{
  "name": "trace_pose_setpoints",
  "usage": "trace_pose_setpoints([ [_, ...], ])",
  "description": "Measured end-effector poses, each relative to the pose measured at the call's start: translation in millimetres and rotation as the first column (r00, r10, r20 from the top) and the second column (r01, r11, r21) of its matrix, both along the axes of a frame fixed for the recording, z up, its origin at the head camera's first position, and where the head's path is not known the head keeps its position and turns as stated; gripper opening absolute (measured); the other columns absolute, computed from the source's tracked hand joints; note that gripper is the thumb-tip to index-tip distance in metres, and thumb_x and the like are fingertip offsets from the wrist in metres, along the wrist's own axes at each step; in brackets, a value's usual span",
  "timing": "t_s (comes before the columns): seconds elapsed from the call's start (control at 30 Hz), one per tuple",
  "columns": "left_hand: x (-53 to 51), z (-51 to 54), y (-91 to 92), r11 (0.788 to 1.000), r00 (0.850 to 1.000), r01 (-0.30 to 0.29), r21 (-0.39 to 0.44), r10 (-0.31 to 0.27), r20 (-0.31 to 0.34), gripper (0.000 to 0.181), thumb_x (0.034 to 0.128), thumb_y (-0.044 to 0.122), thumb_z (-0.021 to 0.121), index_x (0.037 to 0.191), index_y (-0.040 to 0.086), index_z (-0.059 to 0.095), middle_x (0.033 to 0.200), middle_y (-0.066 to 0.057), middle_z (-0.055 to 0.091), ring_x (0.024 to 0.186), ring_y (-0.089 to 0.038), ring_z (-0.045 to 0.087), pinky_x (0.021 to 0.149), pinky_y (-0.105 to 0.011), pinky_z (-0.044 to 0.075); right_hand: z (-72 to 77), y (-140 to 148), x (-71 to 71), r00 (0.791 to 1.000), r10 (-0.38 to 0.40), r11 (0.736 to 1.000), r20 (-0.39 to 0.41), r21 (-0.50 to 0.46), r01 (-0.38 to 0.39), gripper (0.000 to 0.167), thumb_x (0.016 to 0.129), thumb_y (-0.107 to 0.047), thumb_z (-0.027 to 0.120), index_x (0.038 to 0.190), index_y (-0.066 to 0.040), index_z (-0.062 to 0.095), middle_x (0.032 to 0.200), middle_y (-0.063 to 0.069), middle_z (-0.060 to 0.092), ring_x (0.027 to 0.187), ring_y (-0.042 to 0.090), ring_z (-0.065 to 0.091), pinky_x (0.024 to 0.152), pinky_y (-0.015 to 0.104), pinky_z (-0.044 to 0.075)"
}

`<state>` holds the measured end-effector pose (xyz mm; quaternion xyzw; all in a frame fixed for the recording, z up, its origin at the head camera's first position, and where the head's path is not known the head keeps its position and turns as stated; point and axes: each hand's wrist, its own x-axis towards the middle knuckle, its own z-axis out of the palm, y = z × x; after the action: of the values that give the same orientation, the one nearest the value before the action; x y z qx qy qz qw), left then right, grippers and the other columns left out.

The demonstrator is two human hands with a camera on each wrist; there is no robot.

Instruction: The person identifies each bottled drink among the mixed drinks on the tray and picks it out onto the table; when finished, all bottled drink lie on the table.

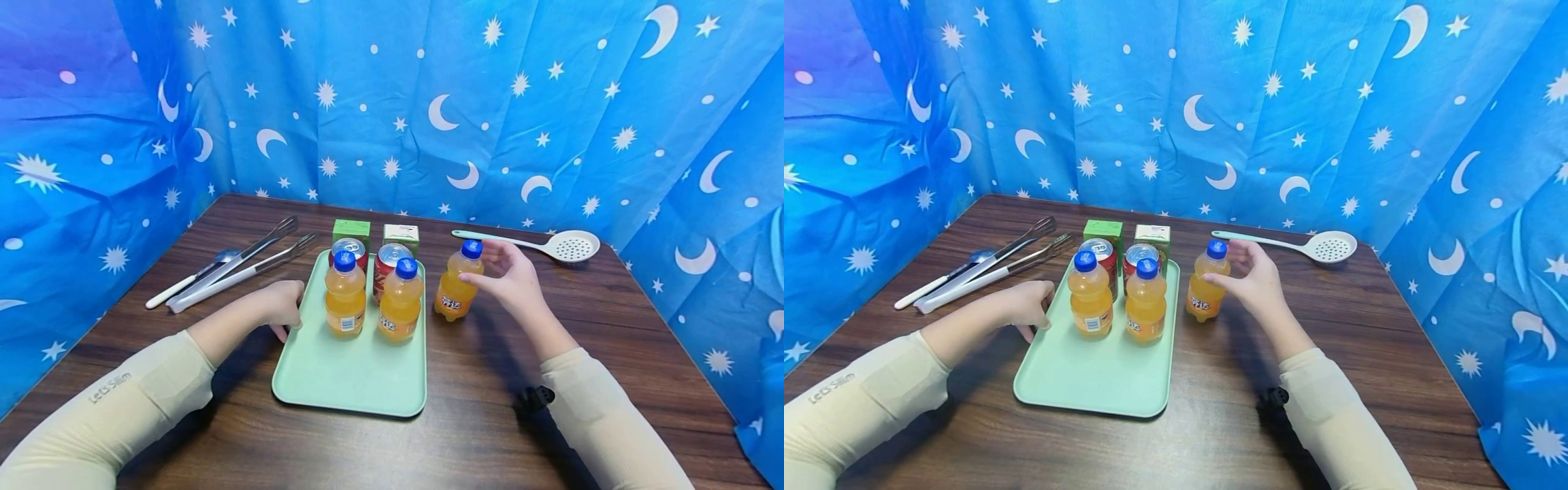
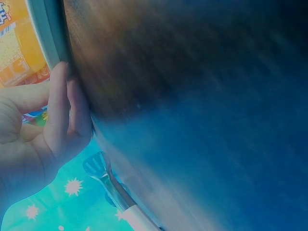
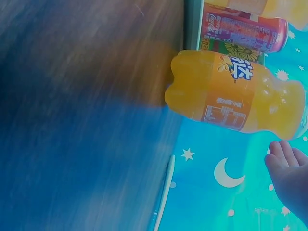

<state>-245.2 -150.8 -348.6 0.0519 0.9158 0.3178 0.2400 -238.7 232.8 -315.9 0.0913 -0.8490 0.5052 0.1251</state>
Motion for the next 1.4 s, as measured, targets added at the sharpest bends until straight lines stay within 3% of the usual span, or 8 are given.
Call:
trace_pose_setpoints([
  [0.33, 0.6, -0.2, -0.5, 1.000, 1.000, 0.001, -0.001, -0.001, -0.005, 0.033, 0.0750, -0.014, 0.063, 0.101, -0.006, 0.045, 0.091, -0.018, 0.051, 0.063, -0.024, 0.064, 0.050, -0.032, 0.060, 2.0, 7.2, 2.8, 1.000, 0.012, 0.998, -0.015, -0.054, -0.012, 0.069, 0.072, -0.023, 0.082, 0.129, -0.003, 0.047, 0.124, 0.011, 0.056, 0.117, 0.022, 0.052, 0.105, 0.037, 0.041],
  [1.07, 1.5, -0.1, -0.5, 1.000, 1.000, 0.008, 0.020, -0.008, -0.013, 0.034, 0.0741, -0.015, 0.063, 0.100, -0.007, 0.044, 0.091, -0.019, 0.051, 0.063, -0.024, 0.064, 0.050, -0.032, 0.060, 0.0, 20.8, 9.7, 0.998, -0.007, 0.999, -0.055, -0.046, 0.004, 0.071, 0.072, -0.021, 0.082, 0.130, 0.000, 0.046, 0.124, 0.014, 0.055, 0.116, 0.022, 0.052, 0.102, 0.035, 0.043],
  [1.4, 0.5, -0.7, -1.4, 1.000, 1.000, 0.002, 0.015, -0.002, -0.008, 0.033, 0.0746, -0.014, 0.064, 0.101, -0.007, 0.044, 0.091, -0.019, 0.051, 0.061, -0.024, 0.064, 0.050, -0.032, 0.060, 4.7, 17.7, 12.0, 0.998, -0.003, 0.998, -0.056, -0.066, -0.001, 0.070, 0.072, -0.019, 0.082, 0.131, -0.005, 0.046, 0.126, 0.012, 0.054, 0.118, 0.022, 0.051, 0.102, 0.036, 0.043],
])
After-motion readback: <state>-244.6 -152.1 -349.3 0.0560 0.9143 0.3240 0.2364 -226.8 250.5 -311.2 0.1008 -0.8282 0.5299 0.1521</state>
